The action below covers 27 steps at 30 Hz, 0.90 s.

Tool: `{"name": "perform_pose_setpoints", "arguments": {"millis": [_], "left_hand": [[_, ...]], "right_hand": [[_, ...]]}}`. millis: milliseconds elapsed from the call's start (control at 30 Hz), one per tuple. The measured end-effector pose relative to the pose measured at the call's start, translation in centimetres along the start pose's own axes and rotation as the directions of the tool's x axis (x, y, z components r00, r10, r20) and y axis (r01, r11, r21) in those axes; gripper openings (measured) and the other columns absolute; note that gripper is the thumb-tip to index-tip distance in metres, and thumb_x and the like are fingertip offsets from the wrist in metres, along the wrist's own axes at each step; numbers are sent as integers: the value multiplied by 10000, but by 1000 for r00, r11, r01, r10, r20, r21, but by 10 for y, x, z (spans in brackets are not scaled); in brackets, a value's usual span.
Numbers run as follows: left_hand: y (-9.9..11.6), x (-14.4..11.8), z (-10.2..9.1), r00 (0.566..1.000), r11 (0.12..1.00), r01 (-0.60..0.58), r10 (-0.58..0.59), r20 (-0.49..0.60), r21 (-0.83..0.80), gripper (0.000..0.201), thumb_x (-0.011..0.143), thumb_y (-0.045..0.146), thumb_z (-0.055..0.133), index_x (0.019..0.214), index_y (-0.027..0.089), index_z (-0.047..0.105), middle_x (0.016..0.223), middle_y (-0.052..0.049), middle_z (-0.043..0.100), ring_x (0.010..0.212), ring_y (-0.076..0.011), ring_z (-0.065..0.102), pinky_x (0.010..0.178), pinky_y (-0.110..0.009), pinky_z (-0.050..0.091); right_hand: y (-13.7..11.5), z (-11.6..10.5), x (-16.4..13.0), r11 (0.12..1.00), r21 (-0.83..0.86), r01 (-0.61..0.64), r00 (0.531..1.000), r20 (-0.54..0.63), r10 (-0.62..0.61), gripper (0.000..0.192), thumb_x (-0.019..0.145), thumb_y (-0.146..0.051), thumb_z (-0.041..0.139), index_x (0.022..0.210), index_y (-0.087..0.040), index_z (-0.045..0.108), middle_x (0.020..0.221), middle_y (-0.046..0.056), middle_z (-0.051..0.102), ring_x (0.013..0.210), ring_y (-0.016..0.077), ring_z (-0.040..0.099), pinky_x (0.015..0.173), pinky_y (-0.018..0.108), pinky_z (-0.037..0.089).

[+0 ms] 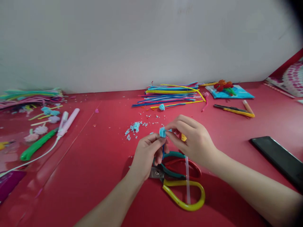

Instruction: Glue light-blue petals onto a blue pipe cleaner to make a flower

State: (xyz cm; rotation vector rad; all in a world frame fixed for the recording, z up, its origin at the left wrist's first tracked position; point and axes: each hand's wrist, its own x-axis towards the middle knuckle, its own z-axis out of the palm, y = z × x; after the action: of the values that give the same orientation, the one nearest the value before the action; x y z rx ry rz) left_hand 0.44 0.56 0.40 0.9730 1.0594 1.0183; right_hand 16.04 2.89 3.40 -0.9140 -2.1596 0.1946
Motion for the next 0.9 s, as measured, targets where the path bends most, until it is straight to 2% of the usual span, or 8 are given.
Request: {"name": "perform_pose_setpoints", "arguments": {"millis": [100,200,467,900], "left_hand": [[-1,0,-1,1000,1000,-22,22,-16,-8,254,800,340,553,623,158,541,493,31,540,307,-33,356,303,-161,234],[-1,0,-1,999,999,-31,31,-24,5,282,803,365,548,613,158,544,442,38,499,305,-37,342,309,-163,228],[0,0,-1,999,1000,-30,30,-15,3,262,797,353,553,621,159,551,515,17,559,314,-32,355,311,-163,229],[0,0,0,999,996,-45,45,2,-77,237,800,314,555,612,170,538,398,51,458,320,-48,354,323,-156,250]], "right_hand": [[0,3,-2,991,-104,80,997,6,-80,115,856,-190,497,910,-149,590,845,63,592,771,169,526,712,307,427],[0,6,-4,980,-174,94,996,23,-92,140,865,-215,492,947,-155,588,861,67,601,776,182,519,709,323,425],[0,8,-6,979,-187,84,996,10,-84,138,877,-212,477,934,-163,593,855,63,602,782,181,539,689,322,420],[1,10,-8,979,-177,98,995,-12,-102,119,870,-209,499,956,-172,573,869,62,614,789,178,540,711,327,434]]}}
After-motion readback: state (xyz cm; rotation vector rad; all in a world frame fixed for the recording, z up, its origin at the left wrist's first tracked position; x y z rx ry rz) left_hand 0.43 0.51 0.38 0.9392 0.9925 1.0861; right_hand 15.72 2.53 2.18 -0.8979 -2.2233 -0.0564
